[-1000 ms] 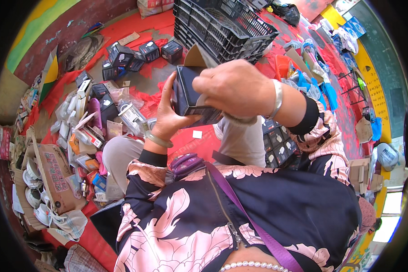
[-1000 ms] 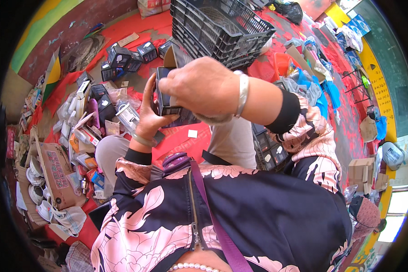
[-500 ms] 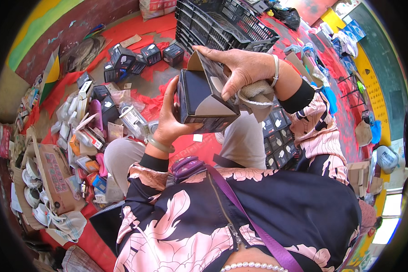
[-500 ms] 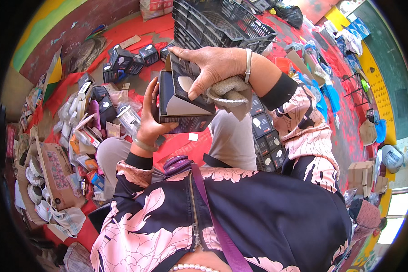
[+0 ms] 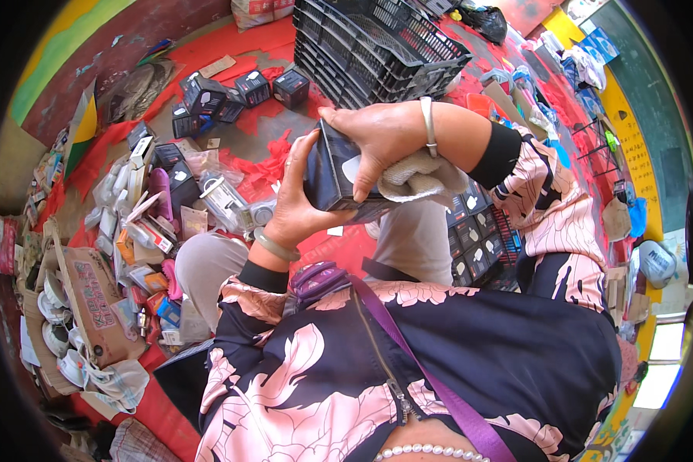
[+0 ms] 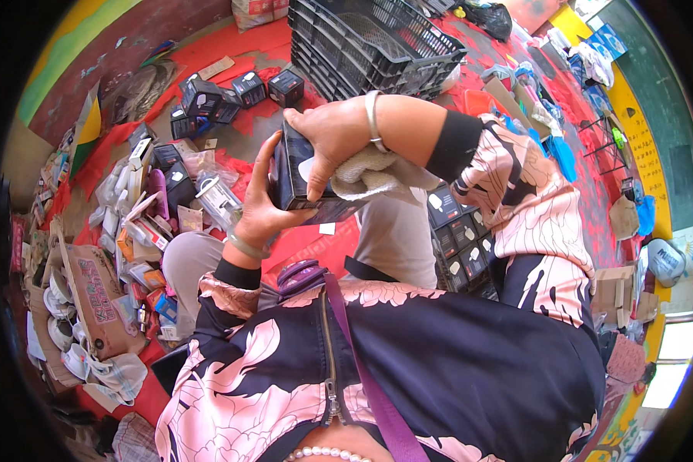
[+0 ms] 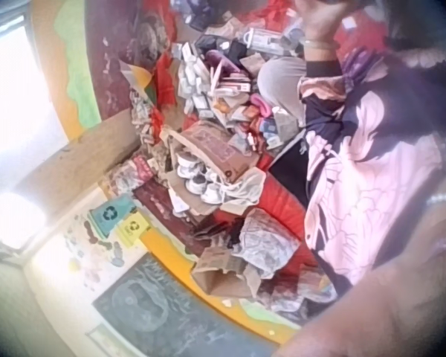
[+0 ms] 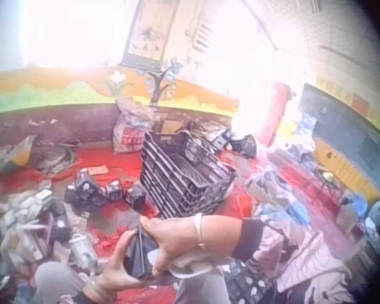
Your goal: The person wipes several light bulb boxes and individual light bulbs with a cloth before placing them into a plastic crate.
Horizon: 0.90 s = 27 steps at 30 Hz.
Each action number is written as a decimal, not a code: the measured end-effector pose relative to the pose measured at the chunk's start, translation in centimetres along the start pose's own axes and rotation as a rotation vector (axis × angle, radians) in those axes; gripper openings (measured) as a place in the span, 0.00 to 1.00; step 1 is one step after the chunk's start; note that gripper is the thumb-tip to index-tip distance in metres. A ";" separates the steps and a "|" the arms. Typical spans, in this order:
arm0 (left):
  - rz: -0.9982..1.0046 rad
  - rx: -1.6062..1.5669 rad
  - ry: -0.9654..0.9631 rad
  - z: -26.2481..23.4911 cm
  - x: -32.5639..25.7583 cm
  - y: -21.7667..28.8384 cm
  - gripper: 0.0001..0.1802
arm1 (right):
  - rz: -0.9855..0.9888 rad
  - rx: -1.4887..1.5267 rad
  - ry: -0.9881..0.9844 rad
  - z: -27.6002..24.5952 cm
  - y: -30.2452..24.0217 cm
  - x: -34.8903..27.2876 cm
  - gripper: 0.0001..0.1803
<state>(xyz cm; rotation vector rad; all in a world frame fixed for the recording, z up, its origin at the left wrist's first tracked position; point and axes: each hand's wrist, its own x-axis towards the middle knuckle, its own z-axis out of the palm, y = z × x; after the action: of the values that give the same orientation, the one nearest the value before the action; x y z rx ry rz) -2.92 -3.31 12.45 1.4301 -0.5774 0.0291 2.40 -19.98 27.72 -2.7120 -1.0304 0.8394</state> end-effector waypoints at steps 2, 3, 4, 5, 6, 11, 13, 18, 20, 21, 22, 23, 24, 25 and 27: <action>-0.007 -0.001 0.002 -0.1 0.0 0.1 0.61 | 0.018 -0.002 0.016 0.0 -0.6 0.2 0.70; -0.017 -0.066 0.010 -0.2 0.0 0.3 0.61 | 0.027 -0.003 0.024 -0.1 -0.9 0.4 0.70; -0.024 -0.127 0.019 -0.3 0.2 0.6 0.61 | 0.006 0.006 0.047 0.0 -0.6 0.8 0.71; -0.035 -0.243 0.036 -0.5 0.4 1.0 0.62 | -0.012 0.003 0.071 -0.1 -0.5 1.1 0.69; -0.047 -0.359 0.053 -0.7 0.5 1.5 0.62 | 0.036 0.075 0.109 -0.5 -0.3 0.8 0.65; -0.007 -0.520 0.192 -2.8 1.1 1.7 0.59 | -0.337 0.649 0.873 -3.6 5.2 -2.2 0.19; 0.020 -0.480 0.185 -3.0 1.1 1.4 0.58 | -0.418 1.112 1.151 -3.7 6.7 -4.4 0.15; 0.005 -0.372 0.200 -2.8 0.6 1.5 0.60 | -0.510 0.248 1.042 0.1 1.2 -1.9 0.19; 0.030 -0.223 0.057 -3.7 0.6 -0.7 0.61 | -0.556 -0.077 0.823 3.8 -1.1 0.7 0.24; -0.045 -0.239 0.128 -3.3 0.2 -2.0 0.62 | -0.387 -0.191 0.773 5.0 -2.0 1.3 0.28; -0.031 -0.328 0.134 -3.0 0.1 -1.6 0.61 | -0.385 -0.115 0.756 5.1 -2.0 1.9 0.27; -0.016 -0.417 0.140 -2.9 0.1 -1.0 0.61 | -0.382 -0.040 0.739 5.0 -1.8 2.5 0.27; -0.048 -0.385 0.155 -2.8 0.1 -0.6 0.61 | -0.379 0.036 0.721 5.0 -1.6 3.1 0.27; -0.075 -0.354 0.165 -2.9 0.2 -0.1 0.60 | -0.394 -0.004 0.737 4.8 -1.6 3.5 0.26; -0.083 -0.368 0.169 -2.8 0.3 0.2 0.59 | -0.419 -0.086 0.769 4.2 -1.1 4.1 0.24</action>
<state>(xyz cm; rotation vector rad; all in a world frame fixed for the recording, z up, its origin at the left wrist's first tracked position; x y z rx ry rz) -1.70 -0.75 12.72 1.0794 -0.3615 -0.0218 2.07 -16.82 22.68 -2.3685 -1.3381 -0.3047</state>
